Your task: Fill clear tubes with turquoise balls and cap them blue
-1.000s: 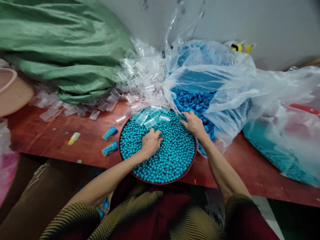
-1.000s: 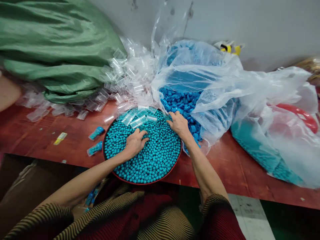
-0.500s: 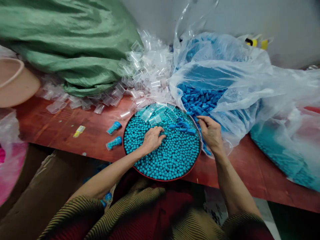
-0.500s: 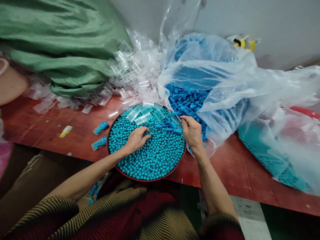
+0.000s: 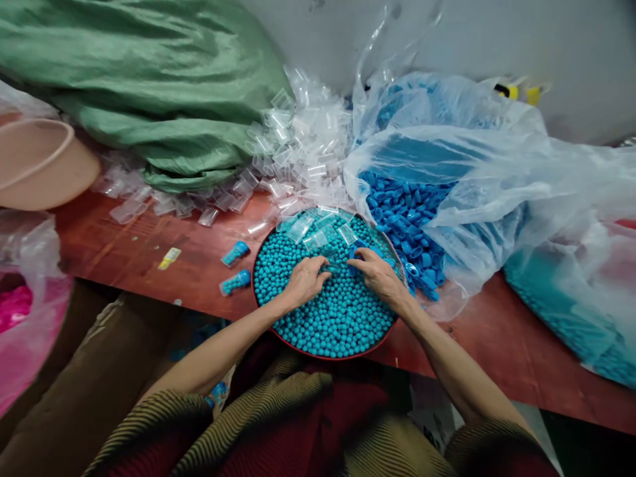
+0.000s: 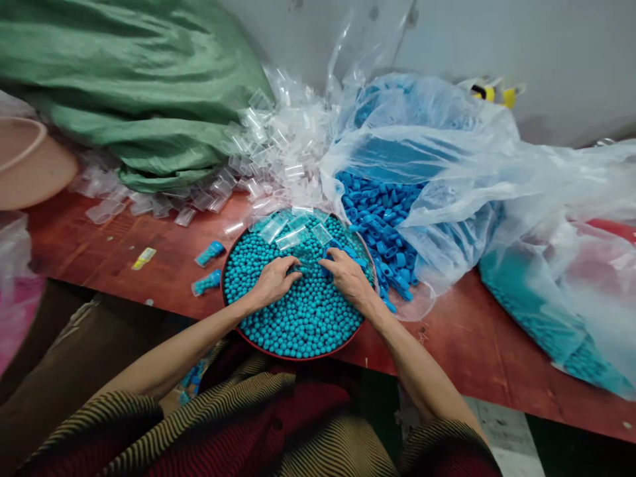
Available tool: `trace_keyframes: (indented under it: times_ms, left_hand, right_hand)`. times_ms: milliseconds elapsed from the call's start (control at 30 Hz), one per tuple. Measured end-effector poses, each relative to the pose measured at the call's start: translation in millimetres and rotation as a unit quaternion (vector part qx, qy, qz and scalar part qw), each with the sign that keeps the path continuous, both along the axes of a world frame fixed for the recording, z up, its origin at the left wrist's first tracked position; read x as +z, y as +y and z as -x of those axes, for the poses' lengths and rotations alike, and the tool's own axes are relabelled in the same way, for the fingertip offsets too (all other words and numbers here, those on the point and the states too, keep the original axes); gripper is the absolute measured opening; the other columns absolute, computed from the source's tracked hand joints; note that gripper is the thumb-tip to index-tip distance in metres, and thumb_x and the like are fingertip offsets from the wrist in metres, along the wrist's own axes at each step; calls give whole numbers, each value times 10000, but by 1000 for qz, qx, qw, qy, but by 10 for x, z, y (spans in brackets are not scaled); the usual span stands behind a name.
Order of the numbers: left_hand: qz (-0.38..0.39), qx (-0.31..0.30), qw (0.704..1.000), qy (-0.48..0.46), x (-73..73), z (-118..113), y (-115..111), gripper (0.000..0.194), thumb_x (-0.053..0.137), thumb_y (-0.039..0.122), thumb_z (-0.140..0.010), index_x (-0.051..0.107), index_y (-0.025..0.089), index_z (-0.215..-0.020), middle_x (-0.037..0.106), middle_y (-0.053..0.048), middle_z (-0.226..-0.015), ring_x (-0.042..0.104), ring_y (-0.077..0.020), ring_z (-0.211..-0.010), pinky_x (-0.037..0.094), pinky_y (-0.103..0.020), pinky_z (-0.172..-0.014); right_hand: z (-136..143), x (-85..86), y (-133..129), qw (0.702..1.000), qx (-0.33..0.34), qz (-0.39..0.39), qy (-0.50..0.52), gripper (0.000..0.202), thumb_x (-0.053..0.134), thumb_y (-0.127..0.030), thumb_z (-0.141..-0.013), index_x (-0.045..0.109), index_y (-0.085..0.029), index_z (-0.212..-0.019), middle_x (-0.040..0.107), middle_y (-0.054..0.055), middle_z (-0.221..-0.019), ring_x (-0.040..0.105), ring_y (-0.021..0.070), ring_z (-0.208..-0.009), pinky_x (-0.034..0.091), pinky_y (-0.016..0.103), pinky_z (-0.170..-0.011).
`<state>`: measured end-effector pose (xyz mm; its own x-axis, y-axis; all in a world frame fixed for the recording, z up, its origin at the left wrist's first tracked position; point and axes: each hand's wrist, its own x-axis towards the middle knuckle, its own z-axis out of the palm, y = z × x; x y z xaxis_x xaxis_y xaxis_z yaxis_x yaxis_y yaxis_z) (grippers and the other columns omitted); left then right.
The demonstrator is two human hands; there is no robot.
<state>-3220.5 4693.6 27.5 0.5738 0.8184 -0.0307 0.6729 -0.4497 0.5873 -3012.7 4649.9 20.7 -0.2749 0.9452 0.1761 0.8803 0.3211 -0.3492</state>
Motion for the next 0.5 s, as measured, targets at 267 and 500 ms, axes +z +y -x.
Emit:
trace_keyframes:
  times_ms: [267,500]
  left_hand:
    - [-9,-17,1000,-4,-61,-41,32,240,506,271,-858,594,193,-1067,651,-52,-997,562,-202,-953,435,-336,-890]
    - [12,-5,1000,28,-39,-26,43,233,467,261,-870,580,194,-1062,659,-53,-933,589,-197,-914,449,-328,-861]
  right_hand:
    - [311,258,122,952,-256,122,-114,387,465,-466,-884,576,-142,-1065,696,148,-891,668,256,-810,483,326,-671]
    - [259,268,190,963,-157,157,-150,201,529,-251,-871,552,-165,-1051,676,95,-999,631,201,-923,456,269,-735]
